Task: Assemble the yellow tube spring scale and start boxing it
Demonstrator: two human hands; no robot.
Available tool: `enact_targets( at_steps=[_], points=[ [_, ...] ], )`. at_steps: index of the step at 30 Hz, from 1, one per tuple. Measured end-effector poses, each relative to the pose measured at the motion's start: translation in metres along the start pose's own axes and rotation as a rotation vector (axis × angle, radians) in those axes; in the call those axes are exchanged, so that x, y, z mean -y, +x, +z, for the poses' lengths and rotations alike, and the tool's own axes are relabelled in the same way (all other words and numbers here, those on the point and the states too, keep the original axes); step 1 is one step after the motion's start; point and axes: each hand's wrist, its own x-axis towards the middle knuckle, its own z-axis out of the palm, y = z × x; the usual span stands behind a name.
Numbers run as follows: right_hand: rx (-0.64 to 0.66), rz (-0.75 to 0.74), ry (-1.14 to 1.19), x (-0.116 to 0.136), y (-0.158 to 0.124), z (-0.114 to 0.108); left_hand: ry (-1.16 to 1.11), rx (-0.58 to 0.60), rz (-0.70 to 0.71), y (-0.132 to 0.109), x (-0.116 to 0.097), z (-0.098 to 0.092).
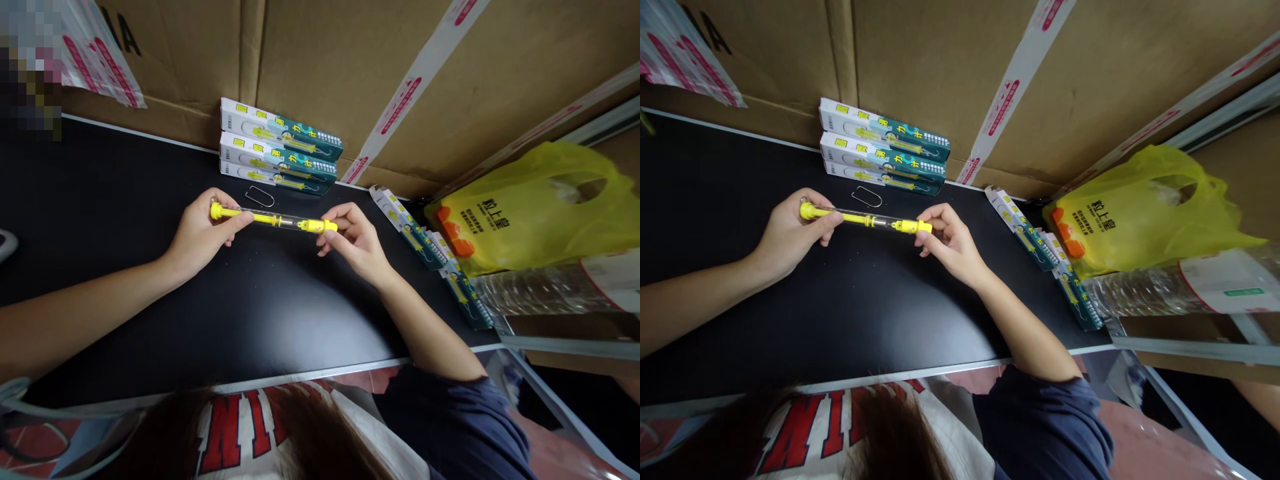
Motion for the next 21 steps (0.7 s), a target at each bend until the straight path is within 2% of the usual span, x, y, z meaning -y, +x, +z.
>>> enact_targets(
  at_steps=[8, 14, 21],
  points=[
    [-0.112, 0.081, 0.106, -0.007, 0.007, -0.011, -0.156, 0.079, -0.004, 0.001, -0.004, 0.001],
    [-0.108, -0.005, -0.01, -0.001, 0.005, -0.011, -0.1, 0.056, 0.015, -0.001, -0.001, 0.0],
    [-0.097, -0.08, -0.114, 0.003, -0.003, -0.007, -0.097, 0.085, 0.021, -0.002, 0.001, -0.001]
  ],
)
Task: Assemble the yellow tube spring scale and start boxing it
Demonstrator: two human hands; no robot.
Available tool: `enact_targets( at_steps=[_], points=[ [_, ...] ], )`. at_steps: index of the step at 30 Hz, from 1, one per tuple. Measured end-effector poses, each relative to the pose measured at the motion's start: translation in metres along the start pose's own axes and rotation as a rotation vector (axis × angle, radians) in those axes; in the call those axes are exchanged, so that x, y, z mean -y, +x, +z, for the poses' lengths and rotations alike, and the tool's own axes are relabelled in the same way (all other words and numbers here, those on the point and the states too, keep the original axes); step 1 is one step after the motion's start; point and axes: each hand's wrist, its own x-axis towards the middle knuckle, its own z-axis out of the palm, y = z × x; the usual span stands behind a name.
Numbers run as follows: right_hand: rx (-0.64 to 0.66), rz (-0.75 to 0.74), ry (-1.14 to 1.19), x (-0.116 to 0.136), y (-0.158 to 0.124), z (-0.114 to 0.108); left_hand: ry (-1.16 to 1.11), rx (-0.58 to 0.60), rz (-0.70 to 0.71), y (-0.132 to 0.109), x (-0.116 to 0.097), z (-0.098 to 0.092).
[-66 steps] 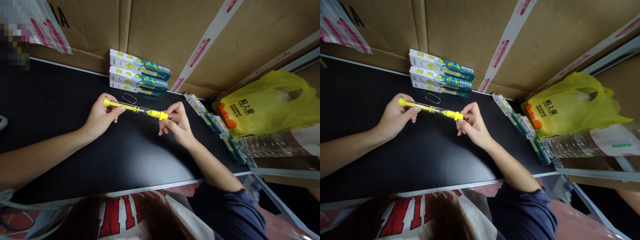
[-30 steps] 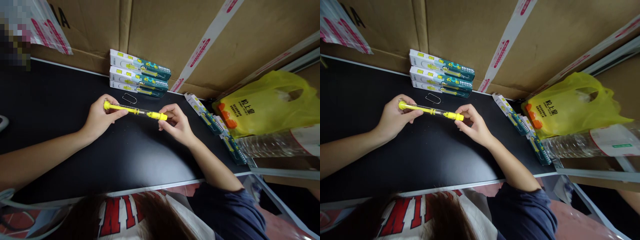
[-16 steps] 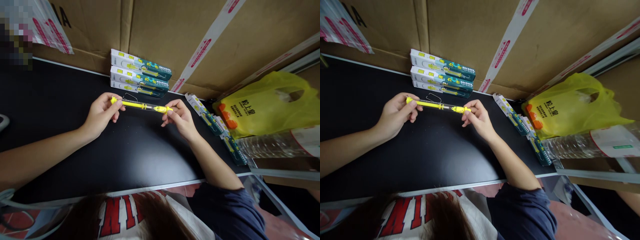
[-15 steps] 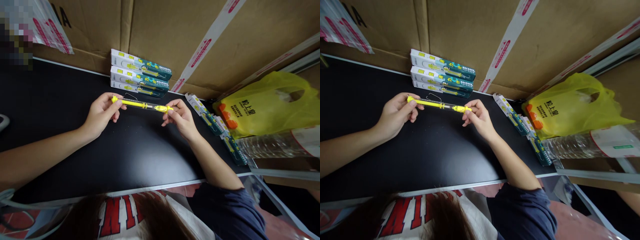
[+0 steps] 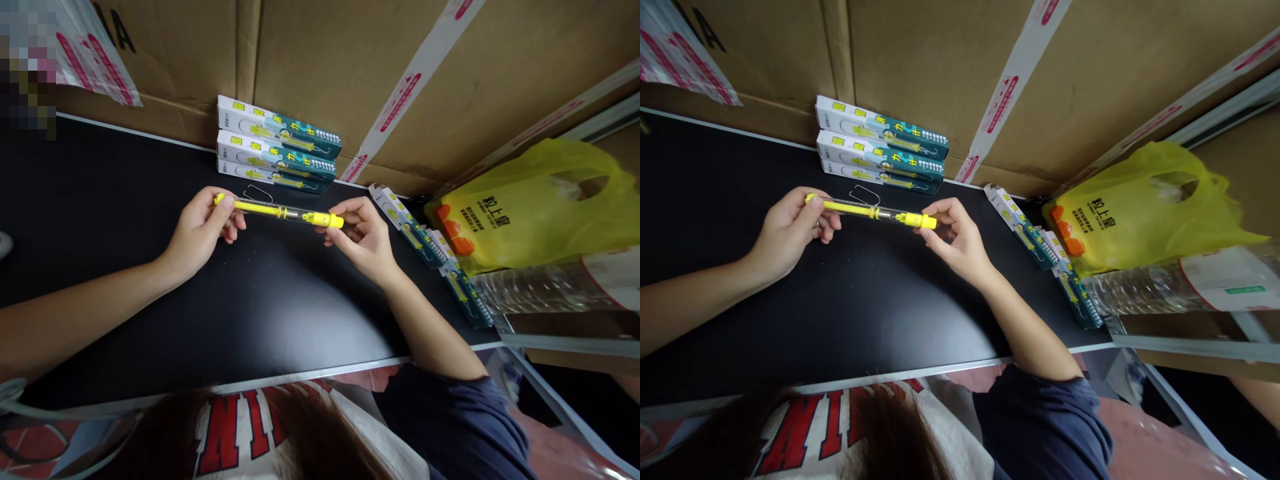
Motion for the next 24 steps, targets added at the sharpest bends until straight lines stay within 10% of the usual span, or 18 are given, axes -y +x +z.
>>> enact_targets(
  at_steps=[24],
  points=[
    [0.024, -0.077, -0.061, -0.002, -0.006, 0.004, 0.22, 0.014, 0.124, -0.003, 0.011, -0.004]
  ],
)
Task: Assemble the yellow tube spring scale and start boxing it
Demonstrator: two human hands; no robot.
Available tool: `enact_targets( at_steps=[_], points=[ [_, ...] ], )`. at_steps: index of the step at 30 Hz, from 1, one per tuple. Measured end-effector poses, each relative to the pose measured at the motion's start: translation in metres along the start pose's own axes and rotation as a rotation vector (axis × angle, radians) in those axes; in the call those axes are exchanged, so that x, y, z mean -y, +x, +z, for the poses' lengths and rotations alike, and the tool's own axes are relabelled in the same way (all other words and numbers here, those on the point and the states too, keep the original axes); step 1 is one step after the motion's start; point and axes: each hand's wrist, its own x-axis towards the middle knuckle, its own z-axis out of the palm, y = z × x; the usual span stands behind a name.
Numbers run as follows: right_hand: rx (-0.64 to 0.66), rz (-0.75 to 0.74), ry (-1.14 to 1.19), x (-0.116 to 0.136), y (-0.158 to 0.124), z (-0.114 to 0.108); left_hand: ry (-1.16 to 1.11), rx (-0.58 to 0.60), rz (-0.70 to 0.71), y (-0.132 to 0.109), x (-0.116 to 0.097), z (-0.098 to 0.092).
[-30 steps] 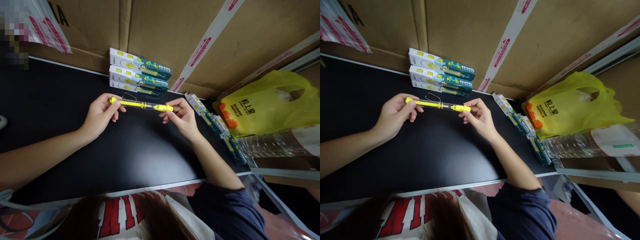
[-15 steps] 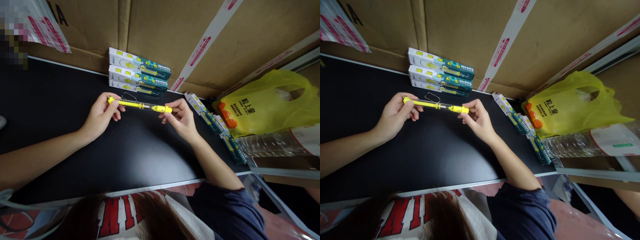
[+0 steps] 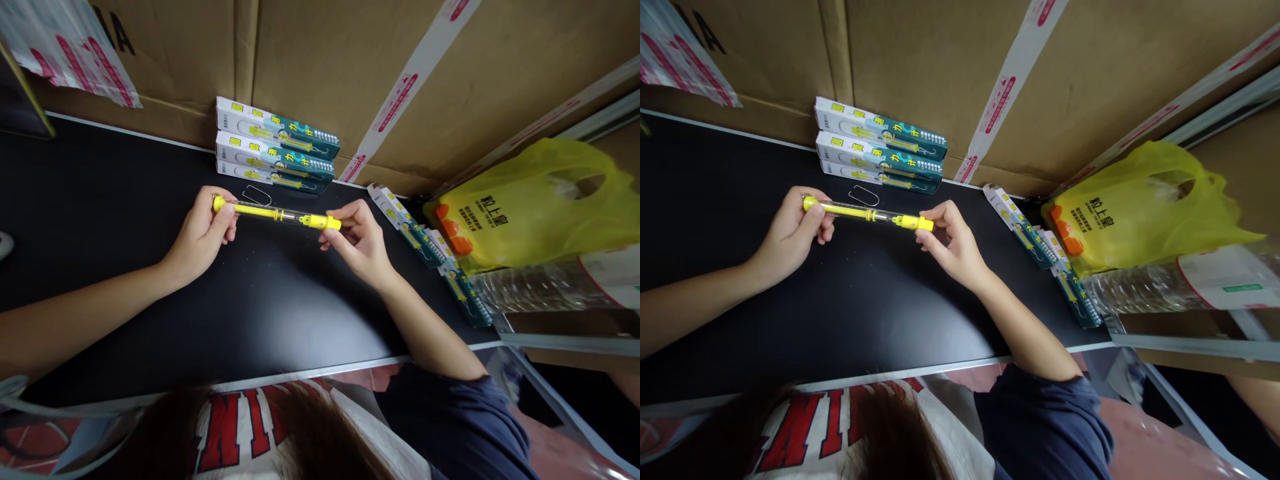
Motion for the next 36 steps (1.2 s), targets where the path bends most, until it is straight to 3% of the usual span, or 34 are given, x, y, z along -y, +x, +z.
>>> enact_targets(
  at_steps=[8, 15, 21, 28, 36],
  points=[
    [0.027, -0.119, -0.131, 0.003, -0.007, 0.003, 0.066, -0.044, -0.02, -0.001, 0.003, -0.001],
    [0.071, -0.112, -0.131, -0.002, -0.006, 0.009, -0.103, -0.125, -0.149, 0.006, -0.01, 0.002],
    [0.031, -0.112, -0.136, -0.005, -0.008, 0.013, -0.116, -0.139, -0.138, 0.007, -0.01, 0.003],
    [-0.035, -0.197, -0.268, -0.006, -0.008, 0.017, -0.077, -0.132, -0.138, 0.006, -0.008, 0.004],
    [-0.064, -0.304, -0.223, -0.008, -0.001, 0.015, -0.056, -0.13, -0.169, 0.008, -0.008, 0.002]
  ],
)
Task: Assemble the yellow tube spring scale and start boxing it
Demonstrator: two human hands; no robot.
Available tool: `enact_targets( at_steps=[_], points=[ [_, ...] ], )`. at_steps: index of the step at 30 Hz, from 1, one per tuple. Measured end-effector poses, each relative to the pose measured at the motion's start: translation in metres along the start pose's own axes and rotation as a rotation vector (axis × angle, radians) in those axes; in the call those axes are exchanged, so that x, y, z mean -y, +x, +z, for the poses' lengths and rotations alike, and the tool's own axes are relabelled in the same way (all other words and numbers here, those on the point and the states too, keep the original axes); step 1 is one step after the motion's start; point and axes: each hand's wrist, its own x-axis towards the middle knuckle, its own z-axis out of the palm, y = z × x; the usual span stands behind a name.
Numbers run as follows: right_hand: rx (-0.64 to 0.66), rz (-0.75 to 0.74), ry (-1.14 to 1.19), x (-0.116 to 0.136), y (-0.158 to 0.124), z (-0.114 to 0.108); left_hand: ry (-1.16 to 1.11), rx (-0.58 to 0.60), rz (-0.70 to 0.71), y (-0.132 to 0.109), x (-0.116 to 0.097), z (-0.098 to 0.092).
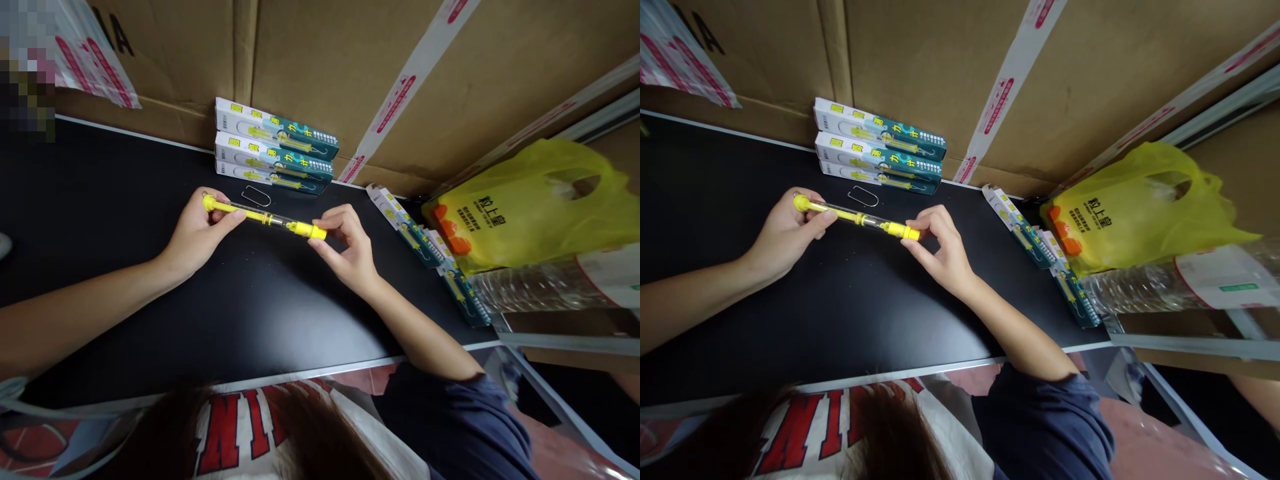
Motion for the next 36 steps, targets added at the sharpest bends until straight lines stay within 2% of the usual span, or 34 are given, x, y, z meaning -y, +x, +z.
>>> enact_targets(
  at_steps=[6, 14, 23, 30, 36],
  points=[
    [0.021, -0.037, -0.029, 0.0012, -0.0017, 0.0032, -0.02, -0.015, 0.002, -0.0007, 0.0006, 0.0009],
    [0.073, 0.027, -0.114, 0.0059, -0.003, 0.0033, -0.008, -0.003, 0.005, -0.0008, 0.0021, -0.0006],
    [0.086, 0.058, -0.087, 0.0015, -0.0042, 0.0044, -0.018, -0.008, -0.001, -0.0008, 0.0007, -0.0006],
    [0.065, 0.061, -0.062, -0.0003, -0.0017, 0.0023, -0.01, -0.016, 0.019, -0.0008, 0.0018, -0.0001],
    [-0.014, 0.088, -0.001, 0.0053, 0.0003, 0.0017, 0.011, -0.052, 0.04, -0.0037, 0.0, 0.0009]
  ],
)
